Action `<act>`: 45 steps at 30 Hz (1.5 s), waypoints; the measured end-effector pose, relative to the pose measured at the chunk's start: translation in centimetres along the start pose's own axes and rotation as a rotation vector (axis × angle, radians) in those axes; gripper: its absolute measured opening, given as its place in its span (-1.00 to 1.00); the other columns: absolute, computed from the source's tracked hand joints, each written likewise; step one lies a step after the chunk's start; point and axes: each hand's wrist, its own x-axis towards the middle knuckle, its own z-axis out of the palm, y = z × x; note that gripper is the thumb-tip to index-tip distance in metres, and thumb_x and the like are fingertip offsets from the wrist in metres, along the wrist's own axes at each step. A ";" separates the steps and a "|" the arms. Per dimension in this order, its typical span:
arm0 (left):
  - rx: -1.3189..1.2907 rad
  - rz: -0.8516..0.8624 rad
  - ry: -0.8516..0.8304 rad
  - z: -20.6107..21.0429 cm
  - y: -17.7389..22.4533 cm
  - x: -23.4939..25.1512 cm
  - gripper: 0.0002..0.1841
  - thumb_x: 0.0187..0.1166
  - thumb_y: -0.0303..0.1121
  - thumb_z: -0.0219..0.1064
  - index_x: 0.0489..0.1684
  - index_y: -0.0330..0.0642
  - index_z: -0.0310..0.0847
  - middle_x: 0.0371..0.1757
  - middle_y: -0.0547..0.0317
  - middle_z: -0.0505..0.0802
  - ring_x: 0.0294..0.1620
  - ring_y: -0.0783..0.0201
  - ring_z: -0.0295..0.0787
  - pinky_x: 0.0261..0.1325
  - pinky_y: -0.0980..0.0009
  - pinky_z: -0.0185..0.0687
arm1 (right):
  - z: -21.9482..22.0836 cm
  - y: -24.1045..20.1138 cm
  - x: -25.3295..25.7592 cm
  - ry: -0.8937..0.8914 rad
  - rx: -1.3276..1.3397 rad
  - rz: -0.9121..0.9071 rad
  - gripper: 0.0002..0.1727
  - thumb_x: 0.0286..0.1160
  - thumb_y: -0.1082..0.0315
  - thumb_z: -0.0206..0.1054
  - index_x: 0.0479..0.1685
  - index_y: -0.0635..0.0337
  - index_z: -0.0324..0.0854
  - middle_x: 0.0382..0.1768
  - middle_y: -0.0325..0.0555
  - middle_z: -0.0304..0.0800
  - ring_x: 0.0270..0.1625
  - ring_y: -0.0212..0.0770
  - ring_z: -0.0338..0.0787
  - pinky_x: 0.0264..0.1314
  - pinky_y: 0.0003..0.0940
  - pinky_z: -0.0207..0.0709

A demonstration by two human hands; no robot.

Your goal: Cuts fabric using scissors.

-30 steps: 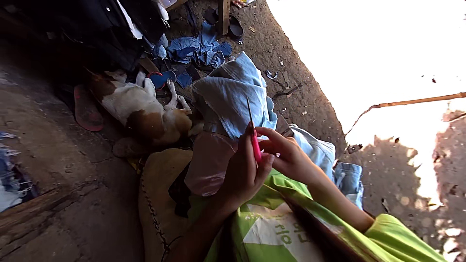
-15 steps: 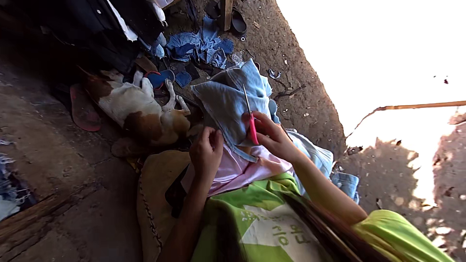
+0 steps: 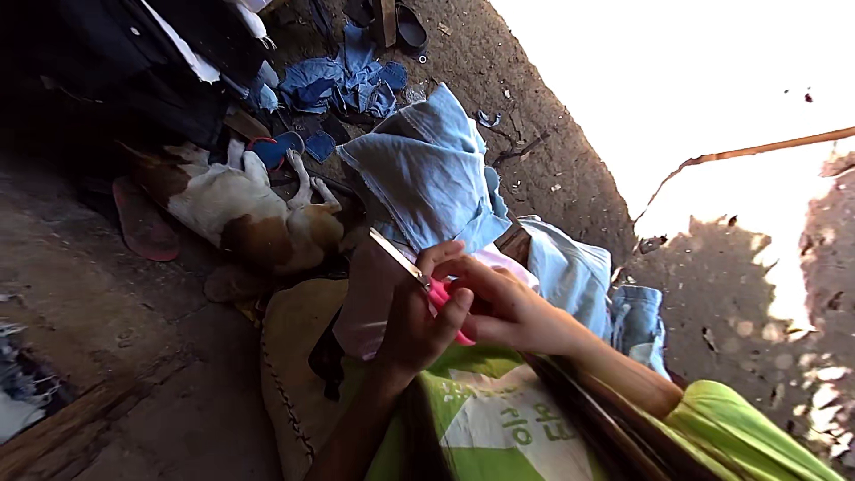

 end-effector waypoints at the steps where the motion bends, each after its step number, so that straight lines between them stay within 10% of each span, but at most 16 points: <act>1: 0.060 0.017 -0.003 -0.3 -0.1 -0.4 -0.38 0.65 0.05 0.19 0.27 -0.45 0.57 0.04 0.22 0.87 0.06 0.68 0.74 0.19 0.61 0.67 | 0.2 0.3 -0.2 -0.018 0.042 0.013 -0.53 0.62 0.15 0.26 0.26 0.41 0.50 -0.34 -0.14 0.76 -0.38 -0.59 0.65 -0.29 -0.66 0.56; 6: 0.359 0.067 -0.138 -4.2 -1.3 -2.5 -0.03 0.58 0.50 -0.12 0.51 -0.30 0.52 0.10 0.14 0.88 0.16 0.47 0.79 0.29 0.38 0.72 | 1.1 1.1 -1.8 -0.083 0.176 0.069 -0.48 0.61 0.20 0.26 0.36 0.47 0.56 -0.41 -0.19 0.71 -0.43 -0.65 0.51 -0.33 -0.73 0.41; 10: 0.637 -0.065 0.038 -6.9 -2.1 -3.4 -0.62 0.58 -0.18 0.33 0.10 -0.34 0.73 -0.12 0.04 0.88 -0.21 0.41 0.80 -0.14 0.45 0.68 | 0.3 1.3 -3.5 -0.110 0.228 0.083 -0.53 0.56 0.25 0.28 0.28 0.47 0.60 -0.47 -0.29 0.65 -0.45 -0.72 0.46 -0.36 -0.79 0.36; 15: 0.539 -0.119 0.243 -5.8 -2.5 -3.0 -0.74 0.60 -0.28 0.36 0.04 -0.30 0.73 -0.08 0.23 0.74 -0.21 0.69 0.61 -0.21 0.79 0.48 | -1.7 2.1 -5.6 -0.083 0.352 0.247 -0.59 0.57 0.26 0.22 0.28 0.33 0.59 -0.44 -0.52 0.69 -0.43 -0.75 0.59 -0.32 -0.76 0.51; 22: 0.729 0.023 0.386 -1.5 -3.4 -0.8 -0.64 0.44 -0.03 0.51 -0.29 -0.21 0.78 -0.33 0.26 0.73 -0.32 0.50 0.61 -0.25 0.59 0.49 | -1.7 5.5 -8.0 -0.131 0.756 0.357 -0.14 0.34 -0.56 0.16 0.31 -0.02 0.61 -0.37 -0.59 0.69 -0.42 -0.72 0.52 -0.41 -0.79 0.31; 34: 0.887 -0.105 0.383 -0.8 -2.8 -0.1 -0.57 0.36 -0.25 0.51 0.14 -0.29 0.62 -0.21 0.04 0.68 -0.32 0.18 0.54 -0.26 0.21 0.45 | -0.3 6.2 -9.0 -0.161 0.726 0.371 -0.53 0.58 -0.29 0.18 0.00 -0.11 0.62 -0.42 -0.58 0.68 -0.46 -0.73 0.51 -0.48 -0.80 0.24; 38: 0.735 -0.039 0.363 -1.2 -3.0 -0.3 -0.86 0.38 -0.36 0.48 -0.29 -0.23 0.69 -0.18 0.09 0.61 -0.25 0.29 0.49 -0.18 0.39 0.38 | 0.1 6.7 -9.1 -0.147 0.776 0.376 -0.49 0.55 -0.30 0.23 0.06 -0.08 0.66 -0.41 -0.57 0.71 -0.50 -0.75 0.50 -0.53 -0.82 0.22; 45: 0.414 -0.109 0.272 -1.7 -1.4 -1.9 -0.87 0.57 -0.40 0.43 -0.11 -0.27 0.69 -0.30 0.30 0.77 -0.36 0.67 0.61 -0.27 0.74 0.50 | 0.7 6.3 -8.5 -0.148 0.743 0.311 -0.56 0.61 -0.19 0.19 0.10 -0.07 0.66 -0.39 -0.58 0.71 -0.43 -0.71 0.56 -0.43 -0.78 0.34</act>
